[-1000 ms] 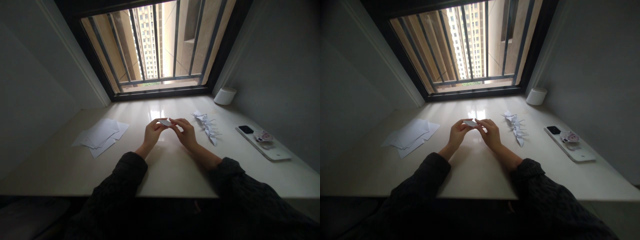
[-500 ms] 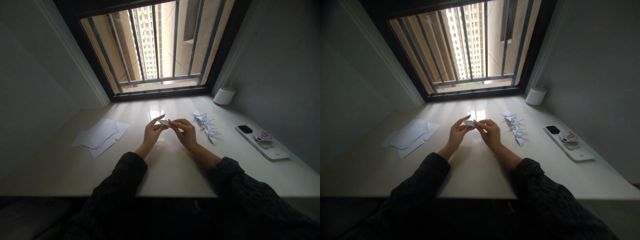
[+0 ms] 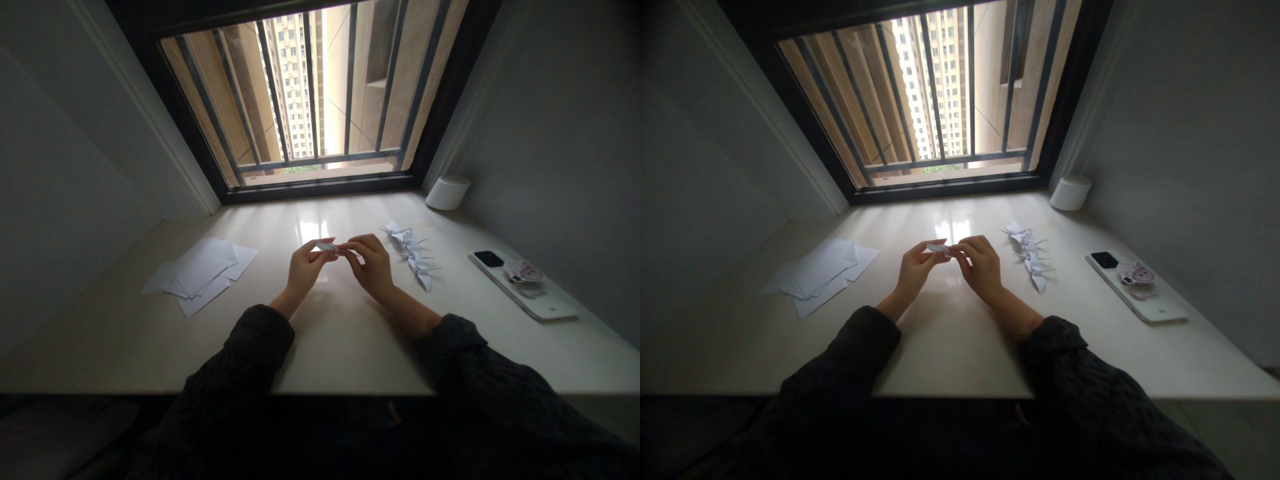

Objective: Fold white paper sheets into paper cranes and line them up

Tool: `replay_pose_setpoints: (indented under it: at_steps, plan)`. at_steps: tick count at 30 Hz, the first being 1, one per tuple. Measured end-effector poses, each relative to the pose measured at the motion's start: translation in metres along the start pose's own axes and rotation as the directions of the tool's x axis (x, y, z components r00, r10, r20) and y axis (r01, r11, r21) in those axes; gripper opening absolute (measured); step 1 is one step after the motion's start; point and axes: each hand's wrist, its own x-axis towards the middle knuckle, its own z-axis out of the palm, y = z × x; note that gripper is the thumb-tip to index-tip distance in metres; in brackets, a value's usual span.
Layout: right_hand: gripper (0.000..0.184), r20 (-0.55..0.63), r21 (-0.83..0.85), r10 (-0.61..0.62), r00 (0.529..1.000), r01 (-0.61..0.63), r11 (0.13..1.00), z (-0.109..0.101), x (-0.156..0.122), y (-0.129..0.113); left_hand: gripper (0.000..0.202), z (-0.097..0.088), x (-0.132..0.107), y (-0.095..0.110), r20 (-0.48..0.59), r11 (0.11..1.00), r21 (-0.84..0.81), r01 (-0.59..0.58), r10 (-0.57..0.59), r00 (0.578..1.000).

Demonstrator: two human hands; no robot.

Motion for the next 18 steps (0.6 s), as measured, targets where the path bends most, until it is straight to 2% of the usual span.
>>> replay_pose_setpoints:
  at_steps: [4,7,10,13,18]
  plan:
    - [0.01,0.071,-0.024,-0.046,0.996,0.048,0.999,-0.001,0.001,0.001,0.038,-0.001,0.0,-0.002,-0.026,0.996,0.084,-0.015,0.017,1.0]
    - [0.008,0.101,-0.001,-0.014,0.995,0.014,1.0,-0.001,0.001,0.002,0.037,-0.003,-0.002,0.0,-0.029,0.976,0.21,-0.051,0.059,0.998]
    - [0.008,0.124,0.057,0.065,0.99,-0.073,0.996,-0.001,0.001,0.002,0.035,-0.004,-0.004,0.003,0.002,0.94,0.326,-0.102,0.107,0.994]
    - [0.009,0.126,0.157,0.165,0.978,-0.184,0.97,0.002,0.0,0.001,0.036,-0.005,-0.004,0.004,0.038,0.925,0.358,-0.125,0.119,0.992]
    - [0.014,0.203,0.396,0.32,0.925,-0.377,0.837,0.01,-0.003,0.004,0.046,-0.003,-0.006,0.003,0.043,0.909,0.388,-0.154,0.149,0.988]
